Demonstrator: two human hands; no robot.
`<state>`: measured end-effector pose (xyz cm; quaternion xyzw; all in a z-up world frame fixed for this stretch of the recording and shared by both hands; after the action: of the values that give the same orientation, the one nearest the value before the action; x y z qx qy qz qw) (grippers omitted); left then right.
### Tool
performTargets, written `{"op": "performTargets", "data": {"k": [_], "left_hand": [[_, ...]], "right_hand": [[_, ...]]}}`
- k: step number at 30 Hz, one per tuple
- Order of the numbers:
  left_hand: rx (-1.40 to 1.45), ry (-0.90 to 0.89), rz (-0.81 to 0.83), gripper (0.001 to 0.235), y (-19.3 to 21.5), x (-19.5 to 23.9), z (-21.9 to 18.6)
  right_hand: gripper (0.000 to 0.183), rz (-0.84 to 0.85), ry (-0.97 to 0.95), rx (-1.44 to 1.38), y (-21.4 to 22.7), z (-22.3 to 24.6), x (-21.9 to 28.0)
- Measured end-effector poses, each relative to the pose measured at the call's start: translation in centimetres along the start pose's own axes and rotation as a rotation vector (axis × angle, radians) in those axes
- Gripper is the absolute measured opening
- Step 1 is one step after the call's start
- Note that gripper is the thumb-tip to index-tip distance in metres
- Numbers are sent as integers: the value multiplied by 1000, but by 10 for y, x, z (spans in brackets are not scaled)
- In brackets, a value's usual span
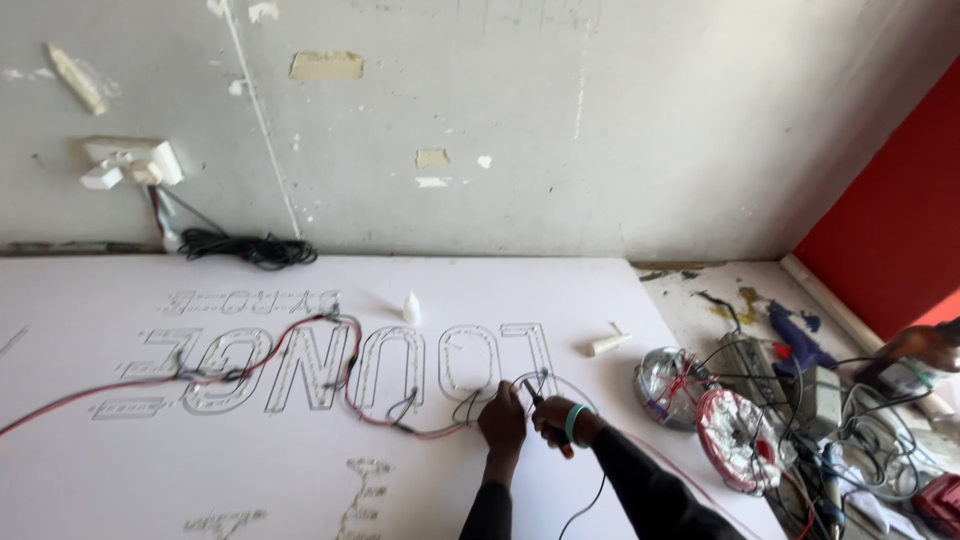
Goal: Connecting and routing electrical wires for LED letters on a sign board using hand tools.
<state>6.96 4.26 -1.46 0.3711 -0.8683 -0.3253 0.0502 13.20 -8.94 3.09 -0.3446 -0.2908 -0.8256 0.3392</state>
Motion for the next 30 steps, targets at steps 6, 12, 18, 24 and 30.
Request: {"op": "performTargets", "data": {"k": [6,12,18,24,30], "left_hand": [[-108,9,-31,31,-3,-10,11],[-139,-53,15,27,-5,-1,6],[-181,-229,-35,19,7,3,-7],[-102,-177,76,17,9,-1,-4],[159,-64,235,33,25,-3,-21]], "right_hand": [[14,-82,42,277,22,14,-35],[25,-61,-90,363,22,24,-33],[25,-181,-27,425,15,45,-55],[19,-277,153,842,0,71,11],[20,-730,328,1008,4,49,-19]]}}
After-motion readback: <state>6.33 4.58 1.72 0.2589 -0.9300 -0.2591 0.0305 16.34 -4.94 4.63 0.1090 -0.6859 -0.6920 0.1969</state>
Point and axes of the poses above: each hand's wrist, its own x-axis away from the middle knuckle, its own y-axis out of the back of the hand, z = x × y, the point moved 5 cm from there along -x, towards the middle knuckle, and after that the axes turned 8 degrees about -y, right-handed, at the moved point
